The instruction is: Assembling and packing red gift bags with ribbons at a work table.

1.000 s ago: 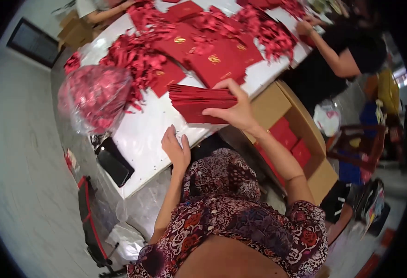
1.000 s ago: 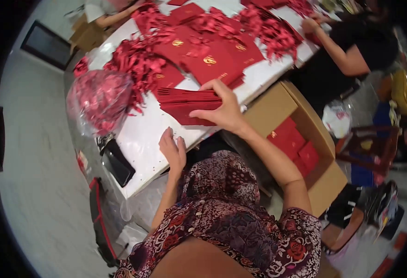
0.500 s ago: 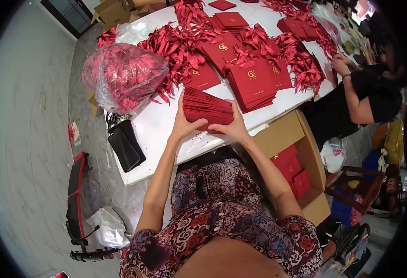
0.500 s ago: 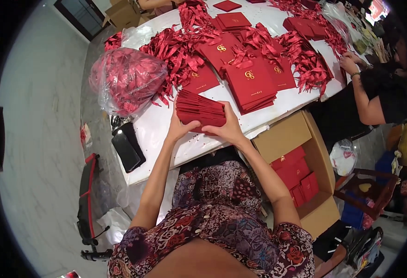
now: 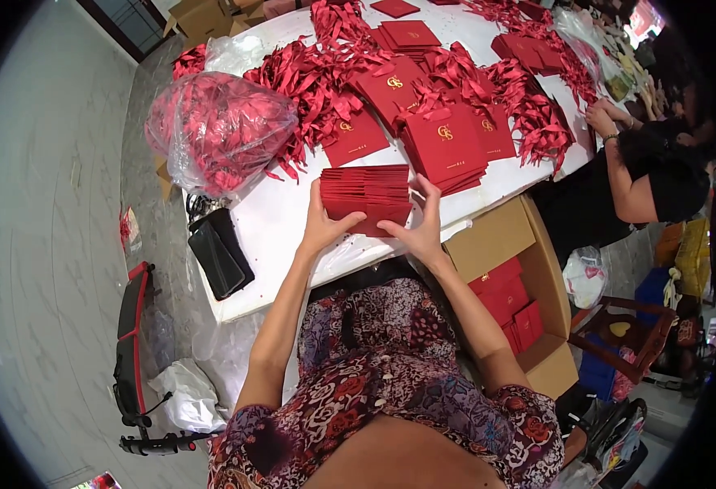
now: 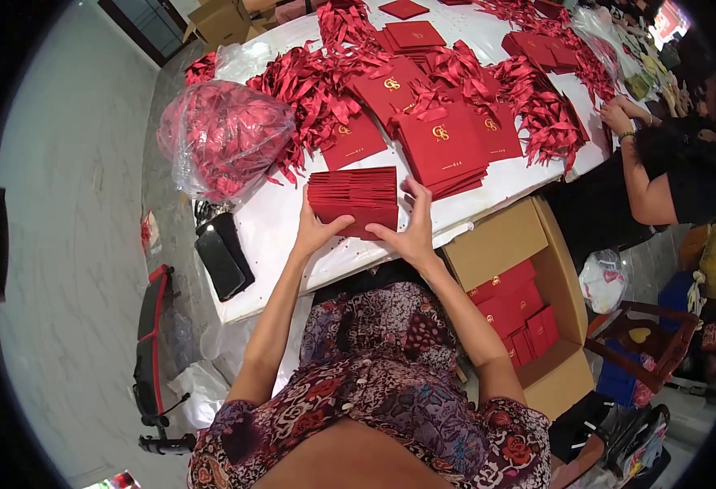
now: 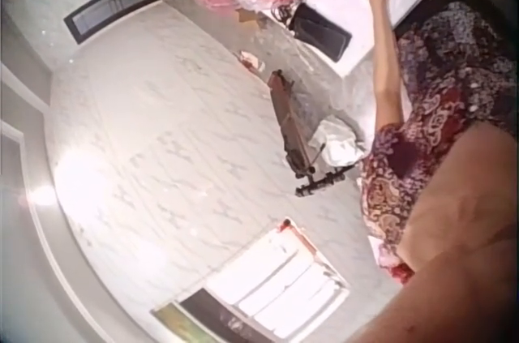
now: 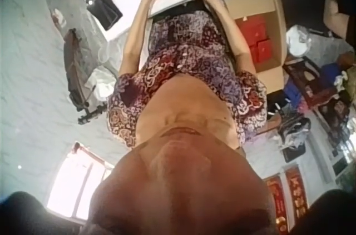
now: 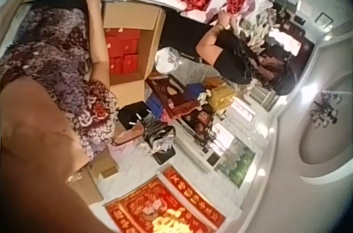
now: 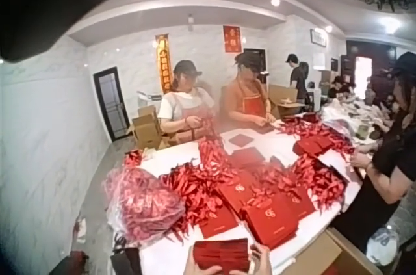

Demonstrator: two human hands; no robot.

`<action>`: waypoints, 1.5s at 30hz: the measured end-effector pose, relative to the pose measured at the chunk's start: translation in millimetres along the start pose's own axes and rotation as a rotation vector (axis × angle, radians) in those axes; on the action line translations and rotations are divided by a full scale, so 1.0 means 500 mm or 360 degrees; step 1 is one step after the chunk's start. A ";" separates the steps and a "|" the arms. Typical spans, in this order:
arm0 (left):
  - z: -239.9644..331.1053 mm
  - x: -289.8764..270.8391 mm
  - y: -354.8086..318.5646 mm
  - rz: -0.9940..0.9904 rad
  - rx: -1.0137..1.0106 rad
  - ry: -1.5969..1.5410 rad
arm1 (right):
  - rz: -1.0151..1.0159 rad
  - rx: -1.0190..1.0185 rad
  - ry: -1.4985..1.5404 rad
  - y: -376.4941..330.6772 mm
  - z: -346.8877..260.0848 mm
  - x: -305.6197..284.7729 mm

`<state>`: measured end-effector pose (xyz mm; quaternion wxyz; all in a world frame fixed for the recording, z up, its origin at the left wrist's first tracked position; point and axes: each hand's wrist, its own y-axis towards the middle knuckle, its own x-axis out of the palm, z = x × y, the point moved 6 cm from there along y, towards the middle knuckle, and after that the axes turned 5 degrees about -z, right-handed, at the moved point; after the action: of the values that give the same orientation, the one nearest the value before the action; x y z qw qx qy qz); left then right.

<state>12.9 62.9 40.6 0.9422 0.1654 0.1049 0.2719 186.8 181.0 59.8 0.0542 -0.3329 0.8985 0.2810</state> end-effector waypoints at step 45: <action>-0.047 -0.015 0.014 -0.0075 -0.0182 -0.0543 | -0.0326 0.0409 0.0700 -0.029 0.032 -0.025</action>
<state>-3.6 70.6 22.3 0.9603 0.1529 -0.0684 0.2233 204.5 187.8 43.1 -0.0723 -0.4655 0.8786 0.0786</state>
